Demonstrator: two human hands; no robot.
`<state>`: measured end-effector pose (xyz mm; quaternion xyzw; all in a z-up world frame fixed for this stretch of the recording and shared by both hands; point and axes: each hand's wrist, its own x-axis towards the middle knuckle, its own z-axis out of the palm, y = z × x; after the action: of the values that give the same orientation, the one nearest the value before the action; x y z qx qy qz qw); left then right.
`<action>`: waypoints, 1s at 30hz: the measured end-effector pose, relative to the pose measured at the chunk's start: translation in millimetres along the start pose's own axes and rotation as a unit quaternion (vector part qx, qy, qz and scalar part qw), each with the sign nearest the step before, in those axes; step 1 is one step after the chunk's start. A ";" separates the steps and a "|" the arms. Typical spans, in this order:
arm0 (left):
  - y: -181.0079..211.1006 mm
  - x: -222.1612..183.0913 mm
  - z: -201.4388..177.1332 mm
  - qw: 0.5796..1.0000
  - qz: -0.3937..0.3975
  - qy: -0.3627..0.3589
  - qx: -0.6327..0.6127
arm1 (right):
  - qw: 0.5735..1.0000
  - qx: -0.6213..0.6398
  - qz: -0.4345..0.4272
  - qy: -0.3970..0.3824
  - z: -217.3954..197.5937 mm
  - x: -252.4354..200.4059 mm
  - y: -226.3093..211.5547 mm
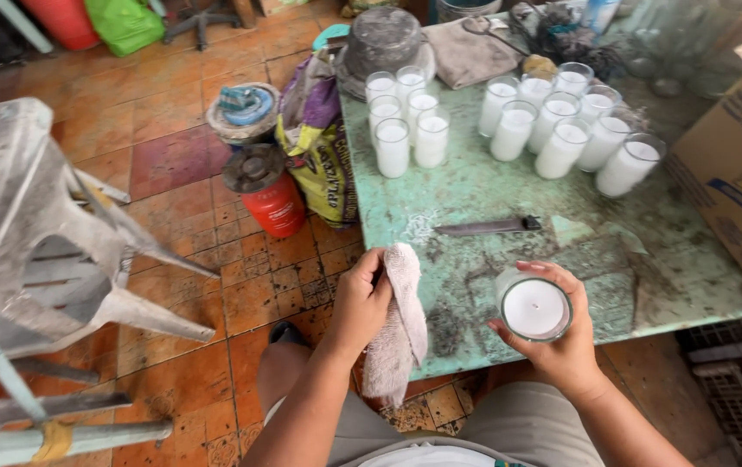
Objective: The person cleans various candle jars by hand with a cloth, using a knife to scrape away excess wax or debris from the edges and surfaces of the glass.
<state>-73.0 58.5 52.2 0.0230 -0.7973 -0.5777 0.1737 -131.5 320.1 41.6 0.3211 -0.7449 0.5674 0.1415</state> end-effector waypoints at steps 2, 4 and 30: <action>4.2 10.2 24.1 0.998 -0.011 -0.014 0.064 | 0.998 0.043 0.026 0.038 -4.8 3.5 0.4; 6.5 13.8 65.5 0.985 0.099 -0.003 0.142 | 0.997 0.010 -0.002 0.075 -5.7 12.4 7.3; -83.1 -22.1 58.9 0.949 0.149 -0.165 0.224 | 0.953 0.206 0.209 0.080 94.5 156.9 163.8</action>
<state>-83.8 90.0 -46.6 -0.1534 -0.9182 -0.3470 0.1142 -339.9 206.4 -21.6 0.1344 -0.6487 0.7490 0.0098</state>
